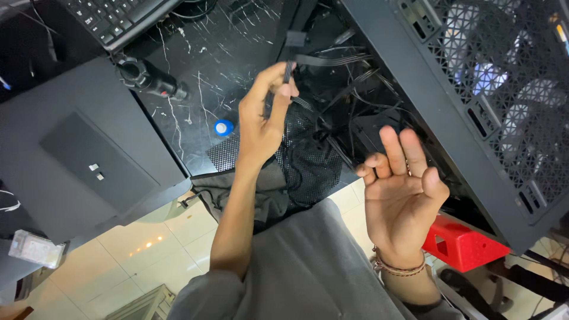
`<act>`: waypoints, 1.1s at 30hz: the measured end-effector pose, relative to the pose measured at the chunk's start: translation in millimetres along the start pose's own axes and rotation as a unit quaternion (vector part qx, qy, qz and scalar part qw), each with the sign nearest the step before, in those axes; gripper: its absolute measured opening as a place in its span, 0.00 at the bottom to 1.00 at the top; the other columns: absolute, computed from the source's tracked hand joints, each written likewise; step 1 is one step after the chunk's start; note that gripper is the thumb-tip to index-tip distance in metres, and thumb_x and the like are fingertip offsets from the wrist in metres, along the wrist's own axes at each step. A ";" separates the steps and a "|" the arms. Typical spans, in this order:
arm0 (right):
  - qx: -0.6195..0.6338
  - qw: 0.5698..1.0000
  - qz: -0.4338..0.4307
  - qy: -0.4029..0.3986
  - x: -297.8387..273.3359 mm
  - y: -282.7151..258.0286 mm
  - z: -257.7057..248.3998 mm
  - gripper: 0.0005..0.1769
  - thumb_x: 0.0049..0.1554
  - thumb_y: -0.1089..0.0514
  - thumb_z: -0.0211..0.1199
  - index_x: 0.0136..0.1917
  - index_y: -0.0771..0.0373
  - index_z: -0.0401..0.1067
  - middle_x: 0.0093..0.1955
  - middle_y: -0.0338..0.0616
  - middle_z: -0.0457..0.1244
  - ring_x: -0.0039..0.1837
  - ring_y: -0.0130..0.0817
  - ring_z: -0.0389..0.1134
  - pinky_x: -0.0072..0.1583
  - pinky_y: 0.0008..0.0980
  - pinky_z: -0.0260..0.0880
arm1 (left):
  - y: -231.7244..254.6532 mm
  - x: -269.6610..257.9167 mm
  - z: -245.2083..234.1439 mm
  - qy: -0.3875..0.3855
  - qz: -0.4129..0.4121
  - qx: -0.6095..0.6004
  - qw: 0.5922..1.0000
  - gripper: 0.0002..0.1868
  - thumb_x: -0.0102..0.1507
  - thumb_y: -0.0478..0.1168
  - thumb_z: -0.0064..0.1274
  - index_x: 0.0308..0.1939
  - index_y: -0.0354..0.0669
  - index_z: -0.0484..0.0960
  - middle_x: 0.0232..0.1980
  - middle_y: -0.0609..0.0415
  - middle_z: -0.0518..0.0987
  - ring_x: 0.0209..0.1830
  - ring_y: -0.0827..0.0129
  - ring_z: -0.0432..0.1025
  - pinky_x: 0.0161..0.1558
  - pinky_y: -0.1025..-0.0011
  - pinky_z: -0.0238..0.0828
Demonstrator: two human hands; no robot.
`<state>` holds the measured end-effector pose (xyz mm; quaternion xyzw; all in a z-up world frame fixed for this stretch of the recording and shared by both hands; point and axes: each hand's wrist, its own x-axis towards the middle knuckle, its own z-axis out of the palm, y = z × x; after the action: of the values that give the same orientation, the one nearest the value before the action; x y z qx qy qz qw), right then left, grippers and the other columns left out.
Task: The person organizes cables inside a computer case using zip ties. They then install a red graphics card into the motherboard and secure it. Finally, they continue to bundle and secure the internal cables with additional zip ties.
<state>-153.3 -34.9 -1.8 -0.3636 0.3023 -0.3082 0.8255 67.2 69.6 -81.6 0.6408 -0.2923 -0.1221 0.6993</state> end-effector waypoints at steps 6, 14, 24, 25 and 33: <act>-0.030 0.998 0.005 -0.054 4.2 5.3 2.3 0.31 0.68 0.48 0.63 0.81 0.59 0.70 0.81 0.53 0.66 0.64 0.41 0.72 0.66 0.42 0.73 | -7.6 0.0 4.3 -0.026 -0.066 -0.170 0.983 0.22 0.84 0.46 0.40 0.79 0.42 0.75 0.37 0.57 0.72 0.40 0.74 0.68 0.44 0.74 0.65; -0.305 0.941 -0.019 -0.146 15.9 16.6 36.6 0.17 0.67 0.61 0.61 0.68 0.69 0.73 0.70 0.60 0.71 0.61 0.42 0.76 0.64 0.36 0.77 | -8.7 2.1 13.8 0.051 -0.035 -0.152 0.986 0.19 0.84 0.47 0.43 0.76 0.47 0.74 0.47 0.56 0.79 0.45 0.73 0.71 0.59 0.71 0.71; -0.399 0.876 -0.056 -0.265 47.2 43.3 48.6 0.30 0.78 0.53 0.51 0.89 0.57 0.50 0.88 0.56 0.58 0.71 0.44 0.75 0.69 0.38 0.77 | 30.3 -22.4 -26.6 0.027 0.064 0.054 0.996 0.09 0.76 0.35 0.56 0.58 0.38 0.87 0.57 0.47 0.84 0.56 0.59 0.77 0.64 0.60 0.68; -0.403 0.873 -0.058 -0.267 48.0 42.1 50.9 0.30 0.78 0.53 0.51 0.89 0.57 0.50 0.88 0.56 0.58 0.71 0.44 0.75 0.69 0.38 0.77 | 35.6 -24.6 -29.0 0.031 0.066 0.050 0.996 0.09 0.76 0.35 0.56 0.58 0.38 0.87 0.57 0.47 0.84 0.56 0.59 0.77 0.64 0.60 0.68; -0.344 0.885 -0.117 -0.290 44.9 44.9 64.3 0.19 0.71 0.61 0.65 0.72 0.67 0.71 0.78 0.62 0.64 0.86 0.53 0.64 0.81 0.48 0.76 | 44.6 -44.6 -31.3 -0.057 0.124 0.007 0.991 0.09 0.74 0.21 0.52 0.47 0.31 0.87 0.59 0.41 0.72 0.55 0.52 0.77 0.62 0.62 0.81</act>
<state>-65.7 -16.4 -13.9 -0.7304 0.0916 -0.1598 0.6577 40.2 126.4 -49.9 0.5965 -0.4099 -0.0689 0.6866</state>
